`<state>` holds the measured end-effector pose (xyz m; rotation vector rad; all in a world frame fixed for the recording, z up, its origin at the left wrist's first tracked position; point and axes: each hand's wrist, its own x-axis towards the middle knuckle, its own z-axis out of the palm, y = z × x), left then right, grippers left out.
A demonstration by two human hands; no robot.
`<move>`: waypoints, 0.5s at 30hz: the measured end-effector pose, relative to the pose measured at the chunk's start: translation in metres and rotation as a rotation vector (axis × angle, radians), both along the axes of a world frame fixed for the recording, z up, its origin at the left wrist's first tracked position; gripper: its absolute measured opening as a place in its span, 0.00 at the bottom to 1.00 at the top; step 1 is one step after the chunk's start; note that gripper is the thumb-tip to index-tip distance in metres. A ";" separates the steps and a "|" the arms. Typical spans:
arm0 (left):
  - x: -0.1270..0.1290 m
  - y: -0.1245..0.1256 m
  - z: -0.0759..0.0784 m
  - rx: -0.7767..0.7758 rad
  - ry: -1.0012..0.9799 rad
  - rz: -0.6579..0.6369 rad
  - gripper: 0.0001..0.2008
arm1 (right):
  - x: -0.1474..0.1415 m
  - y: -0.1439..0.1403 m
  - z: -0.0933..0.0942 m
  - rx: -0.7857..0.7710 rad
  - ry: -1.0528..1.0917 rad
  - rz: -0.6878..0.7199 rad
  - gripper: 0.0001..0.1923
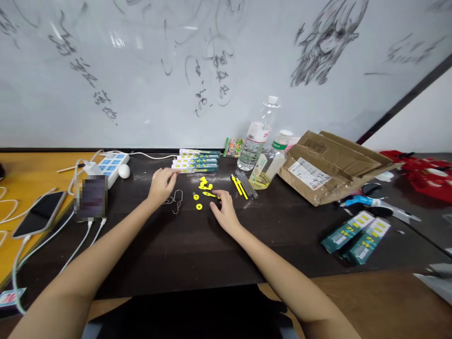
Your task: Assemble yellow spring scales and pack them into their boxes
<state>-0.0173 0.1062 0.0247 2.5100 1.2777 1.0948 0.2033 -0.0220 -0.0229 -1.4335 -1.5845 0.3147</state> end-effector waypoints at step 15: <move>-0.027 -0.032 -0.029 0.040 0.200 -0.120 0.13 | 0.061 0.032 0.005 0.093 0.106 -0.305 0.09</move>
